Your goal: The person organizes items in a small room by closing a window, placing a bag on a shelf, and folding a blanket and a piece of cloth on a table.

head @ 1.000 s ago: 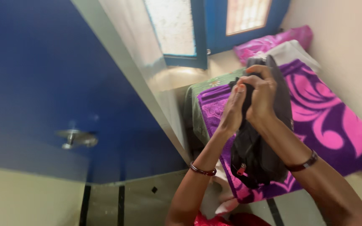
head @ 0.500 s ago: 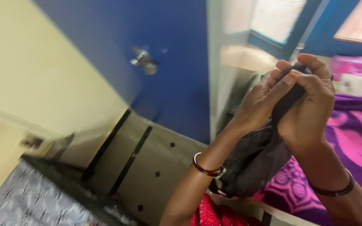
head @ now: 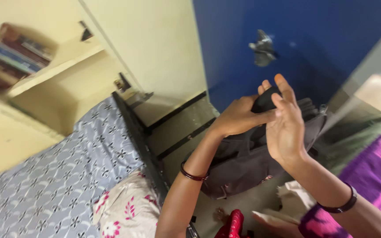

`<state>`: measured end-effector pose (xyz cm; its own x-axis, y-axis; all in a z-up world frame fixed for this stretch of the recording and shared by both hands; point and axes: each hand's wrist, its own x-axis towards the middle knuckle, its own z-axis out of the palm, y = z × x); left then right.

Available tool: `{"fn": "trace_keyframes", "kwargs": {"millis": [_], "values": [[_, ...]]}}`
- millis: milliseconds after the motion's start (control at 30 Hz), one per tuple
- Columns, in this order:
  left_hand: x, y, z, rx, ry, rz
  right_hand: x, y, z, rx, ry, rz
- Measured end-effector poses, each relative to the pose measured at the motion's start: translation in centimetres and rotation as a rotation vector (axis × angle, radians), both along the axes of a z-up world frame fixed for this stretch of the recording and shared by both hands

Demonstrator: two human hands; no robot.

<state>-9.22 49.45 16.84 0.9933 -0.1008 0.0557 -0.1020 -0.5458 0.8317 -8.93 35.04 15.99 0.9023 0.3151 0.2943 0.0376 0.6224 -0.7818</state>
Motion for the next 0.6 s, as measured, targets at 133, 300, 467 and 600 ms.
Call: {"fn": "trace_keyframes", "kwargs": {"millis": [133,300,467,600], "values": [[-1.5,5.5,-0.1,0.038,-0.033,0.217,2.4,6.1,-2.3,-0.155,-0.089,0.052],[-1.9,10.7,-1.5,-0.071,-0.176,0.380,5.1,12.5,-3.5,-0.356,-0.041,0.146],[-1.1,14.9,-3.6,-0.225,-0.287,0.610,6.5,18.5,-4.9,-0.313,-0.149,0.290],[-0.8,18.5,-5.1,-0.549,-0.362,0.795,7.7,22.0,-4.9,-0.689,-0.344,0.408]]}}
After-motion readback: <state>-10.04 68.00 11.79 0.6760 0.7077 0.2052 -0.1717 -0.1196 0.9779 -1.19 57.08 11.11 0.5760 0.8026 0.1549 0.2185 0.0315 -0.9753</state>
